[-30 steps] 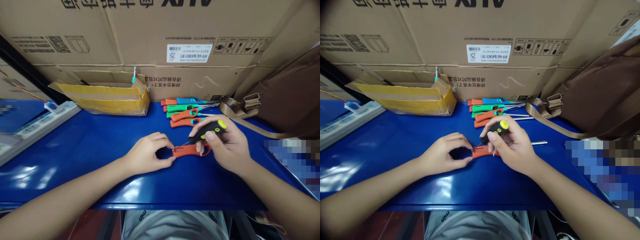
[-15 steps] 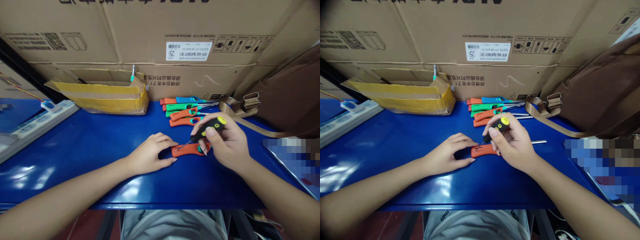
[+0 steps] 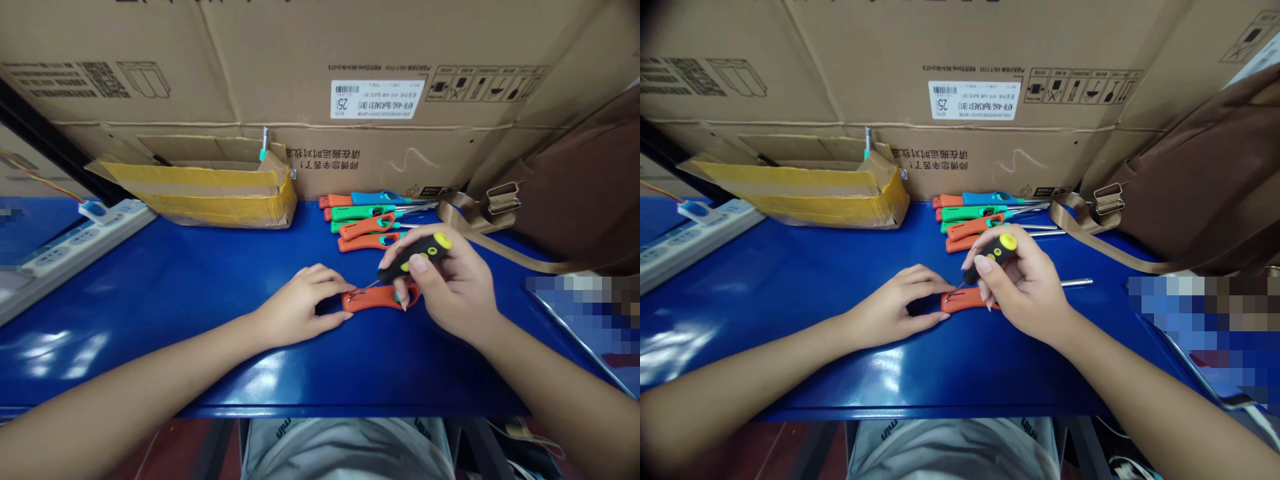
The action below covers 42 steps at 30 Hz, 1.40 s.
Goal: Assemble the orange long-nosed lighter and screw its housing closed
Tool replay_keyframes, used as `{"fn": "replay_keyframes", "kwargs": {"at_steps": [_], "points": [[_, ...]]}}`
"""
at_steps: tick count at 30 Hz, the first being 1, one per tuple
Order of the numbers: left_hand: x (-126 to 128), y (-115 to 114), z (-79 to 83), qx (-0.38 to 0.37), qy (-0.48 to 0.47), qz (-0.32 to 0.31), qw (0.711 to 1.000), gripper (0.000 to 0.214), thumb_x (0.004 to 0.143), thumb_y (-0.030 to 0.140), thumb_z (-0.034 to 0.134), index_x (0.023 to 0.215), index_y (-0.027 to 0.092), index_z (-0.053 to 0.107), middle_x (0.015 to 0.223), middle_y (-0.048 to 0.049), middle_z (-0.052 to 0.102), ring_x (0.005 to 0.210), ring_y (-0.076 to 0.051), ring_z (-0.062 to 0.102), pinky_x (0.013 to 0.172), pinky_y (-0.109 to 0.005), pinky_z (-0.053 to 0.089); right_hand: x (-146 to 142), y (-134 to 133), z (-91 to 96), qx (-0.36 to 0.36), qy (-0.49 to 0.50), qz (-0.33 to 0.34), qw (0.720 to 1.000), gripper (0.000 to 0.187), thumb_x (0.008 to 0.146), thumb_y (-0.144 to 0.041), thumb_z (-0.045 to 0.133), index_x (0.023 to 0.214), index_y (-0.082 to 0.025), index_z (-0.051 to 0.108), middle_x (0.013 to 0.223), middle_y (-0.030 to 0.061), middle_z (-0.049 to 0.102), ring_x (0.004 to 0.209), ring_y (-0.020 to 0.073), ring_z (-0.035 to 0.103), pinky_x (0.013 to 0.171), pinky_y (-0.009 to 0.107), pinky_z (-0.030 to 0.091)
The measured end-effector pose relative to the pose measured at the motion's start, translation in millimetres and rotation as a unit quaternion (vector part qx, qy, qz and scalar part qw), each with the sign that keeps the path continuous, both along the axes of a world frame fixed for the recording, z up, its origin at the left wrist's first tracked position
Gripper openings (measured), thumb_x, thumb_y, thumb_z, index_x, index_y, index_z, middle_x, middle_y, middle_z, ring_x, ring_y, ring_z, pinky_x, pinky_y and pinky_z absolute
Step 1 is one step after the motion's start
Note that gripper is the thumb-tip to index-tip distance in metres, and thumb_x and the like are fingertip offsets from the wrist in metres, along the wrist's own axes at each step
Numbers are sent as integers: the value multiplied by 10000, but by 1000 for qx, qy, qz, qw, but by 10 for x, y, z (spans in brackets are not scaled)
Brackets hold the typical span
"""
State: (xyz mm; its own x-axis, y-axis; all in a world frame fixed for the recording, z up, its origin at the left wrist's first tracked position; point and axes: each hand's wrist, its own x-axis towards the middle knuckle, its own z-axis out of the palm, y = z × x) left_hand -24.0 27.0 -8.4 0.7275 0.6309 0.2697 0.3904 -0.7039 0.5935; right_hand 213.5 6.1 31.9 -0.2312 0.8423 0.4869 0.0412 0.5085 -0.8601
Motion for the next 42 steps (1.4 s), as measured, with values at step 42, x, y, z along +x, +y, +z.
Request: {"fn": "replay_keyframes", "kwargs": {"at_steps": [42], "points": [[148,-21,204,6,104,52,993,164,820,189,735,983,166,734,987,-68,706,948,-247,674,846,-352,546,-120,143,342,-17,-205,83,975,325,1029,-299,518,1351,-291,474,1036,26,654,651,107,655,581,245,565]]}}
